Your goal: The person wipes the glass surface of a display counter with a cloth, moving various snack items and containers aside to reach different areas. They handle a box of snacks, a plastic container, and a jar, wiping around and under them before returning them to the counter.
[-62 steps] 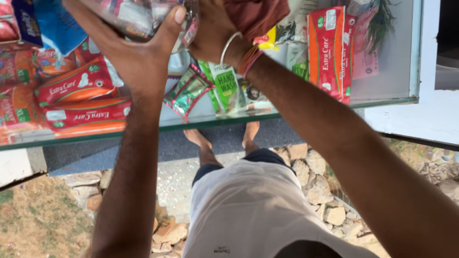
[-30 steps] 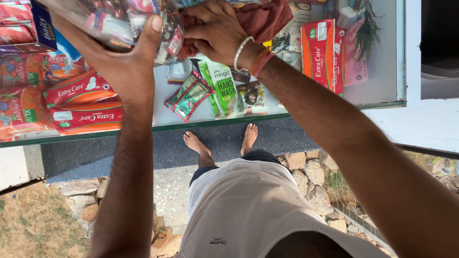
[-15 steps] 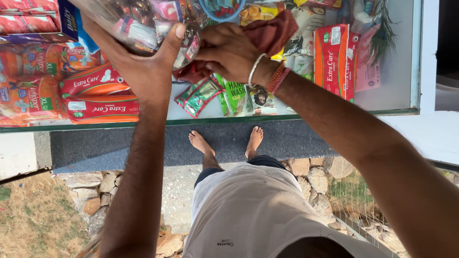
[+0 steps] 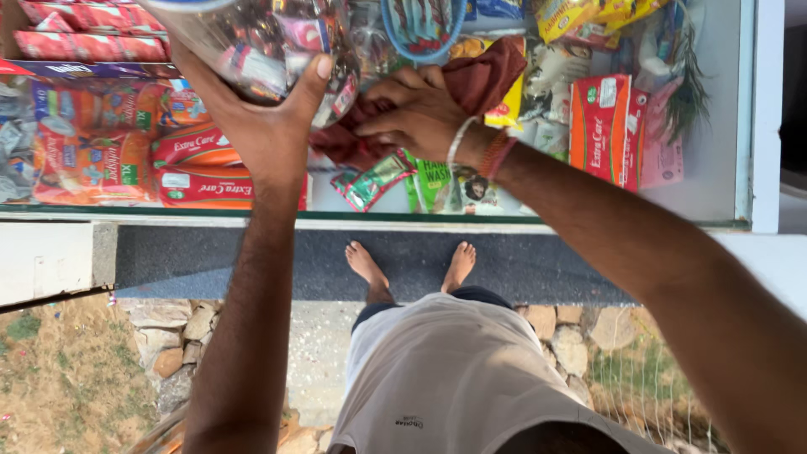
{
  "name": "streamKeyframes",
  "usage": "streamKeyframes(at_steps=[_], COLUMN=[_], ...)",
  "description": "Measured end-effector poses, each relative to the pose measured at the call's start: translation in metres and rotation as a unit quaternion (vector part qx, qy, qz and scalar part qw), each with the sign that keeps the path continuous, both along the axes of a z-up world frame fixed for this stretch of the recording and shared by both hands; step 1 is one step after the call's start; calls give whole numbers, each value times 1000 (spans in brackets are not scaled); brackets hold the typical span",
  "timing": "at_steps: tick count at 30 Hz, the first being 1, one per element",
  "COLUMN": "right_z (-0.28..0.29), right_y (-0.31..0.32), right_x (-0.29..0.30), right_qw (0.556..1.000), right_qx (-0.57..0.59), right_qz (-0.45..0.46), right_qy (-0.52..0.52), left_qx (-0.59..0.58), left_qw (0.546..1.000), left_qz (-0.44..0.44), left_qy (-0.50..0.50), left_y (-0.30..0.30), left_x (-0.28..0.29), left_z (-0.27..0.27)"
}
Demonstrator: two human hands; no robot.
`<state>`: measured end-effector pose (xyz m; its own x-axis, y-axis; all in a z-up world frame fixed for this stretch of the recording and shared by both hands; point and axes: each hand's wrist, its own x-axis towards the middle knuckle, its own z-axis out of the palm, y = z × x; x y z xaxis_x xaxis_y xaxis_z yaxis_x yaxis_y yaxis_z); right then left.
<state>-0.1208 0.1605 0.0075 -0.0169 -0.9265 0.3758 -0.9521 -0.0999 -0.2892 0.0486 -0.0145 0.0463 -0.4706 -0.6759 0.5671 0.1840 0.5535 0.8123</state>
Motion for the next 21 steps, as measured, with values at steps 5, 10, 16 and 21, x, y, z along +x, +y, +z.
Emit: streamKeyframes(at_steps=[5, 10, 16, 21], right_z=[0, -16, -16, 1], right_y=[-18, -87, -108, -90], right_x=[-44, -30, 49, 25], right_qw=[995, 979, 990, 990], right_qx=[-21, -41, -107, 140], right_qz=[-94, -198, -20, 30], right_qy=[-5, 13, 90, 16], left_qx=[2, 2, -4, 1], left_qw=[999, 999, 999, 999], left_qz=[38, 43, 48, 42], left_qy=[-7, 3, -5, 6], left_y=[-10, -20, -23, -24], left_x=[11, 14, 15, 22], left_z=[2, 1, 0, 8])
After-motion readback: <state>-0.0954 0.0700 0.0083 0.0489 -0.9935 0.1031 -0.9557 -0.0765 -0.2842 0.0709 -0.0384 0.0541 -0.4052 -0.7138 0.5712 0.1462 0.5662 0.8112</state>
